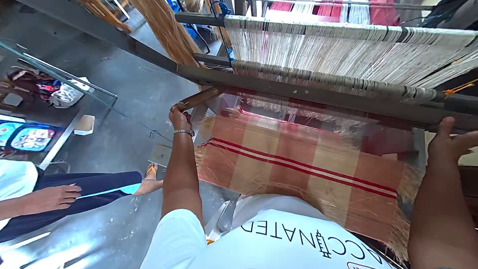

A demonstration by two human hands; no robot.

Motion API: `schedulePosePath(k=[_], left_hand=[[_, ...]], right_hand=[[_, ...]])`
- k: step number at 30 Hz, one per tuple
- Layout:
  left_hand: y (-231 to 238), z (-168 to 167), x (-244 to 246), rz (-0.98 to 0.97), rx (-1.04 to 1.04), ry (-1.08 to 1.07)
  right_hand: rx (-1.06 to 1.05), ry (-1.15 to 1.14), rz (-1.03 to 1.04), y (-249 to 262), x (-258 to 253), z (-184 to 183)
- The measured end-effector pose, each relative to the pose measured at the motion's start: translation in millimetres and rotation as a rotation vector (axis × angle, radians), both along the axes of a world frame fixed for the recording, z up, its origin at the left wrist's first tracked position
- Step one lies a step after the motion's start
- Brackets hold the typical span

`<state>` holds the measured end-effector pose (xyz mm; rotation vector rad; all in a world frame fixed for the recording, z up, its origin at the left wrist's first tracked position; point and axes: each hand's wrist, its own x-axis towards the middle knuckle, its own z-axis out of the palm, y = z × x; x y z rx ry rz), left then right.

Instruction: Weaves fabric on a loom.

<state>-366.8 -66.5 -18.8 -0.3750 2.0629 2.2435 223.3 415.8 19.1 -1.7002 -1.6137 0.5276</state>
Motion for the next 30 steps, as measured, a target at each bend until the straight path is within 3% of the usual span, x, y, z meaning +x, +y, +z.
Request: schedulePosePath(k=[3, 9, 11, 13, 16, 17, 22, 24, 26, 28, 30], left_hand=[[10, -6, -12, -0.052, 0.013, -0.012], [40, -18, -29, -0.101, 0.042, 0.010], [60, -17, -25, -0.151, -0.049, -0.020], [74, -9, -9, -0.429, -0.271, -0.026], [88, 17, 6, -1.085, -0.578, 0.002], [92, 17, 4, -1.140, -0.654, 0.077], [112, 23, 31, -0.582, -0.986, 0.334], [132, 30, 70, -0.588, -0.948, 0.521], [157, 29, 116, -0.762, -0.769, 0.625], [186, 22, 163, -1.020, -0.510, 0.511], [215, 16, 206, -1.244, -0.271, 0.247]], right_hand=[[-0.098, 0.277, 0.017, 9, 10, -18], [-0.534, 0.300, 0.115, 21, 26, -34], [-0.618, 0.356, 0.161, 21, 25, -33], [-0.675, 0.440, 0.215, 23, 24, -34], [-0.724, 0.532, 0.282, 18, 20, -30], [-0.736, 0.544, 0.301, 17, 19, -28], [-0.730, 0.549, 0.340, 12, 15, -27], [-0.714, 0.550, 0.340, 10, 12, -26], [-0.707, 0.586, 0.326, 9, 12, -28], [-0.714, 0.618, 0.310, 12, 14, -30], [-0.724, 0.645, 0.289, 13, 15, -31]])
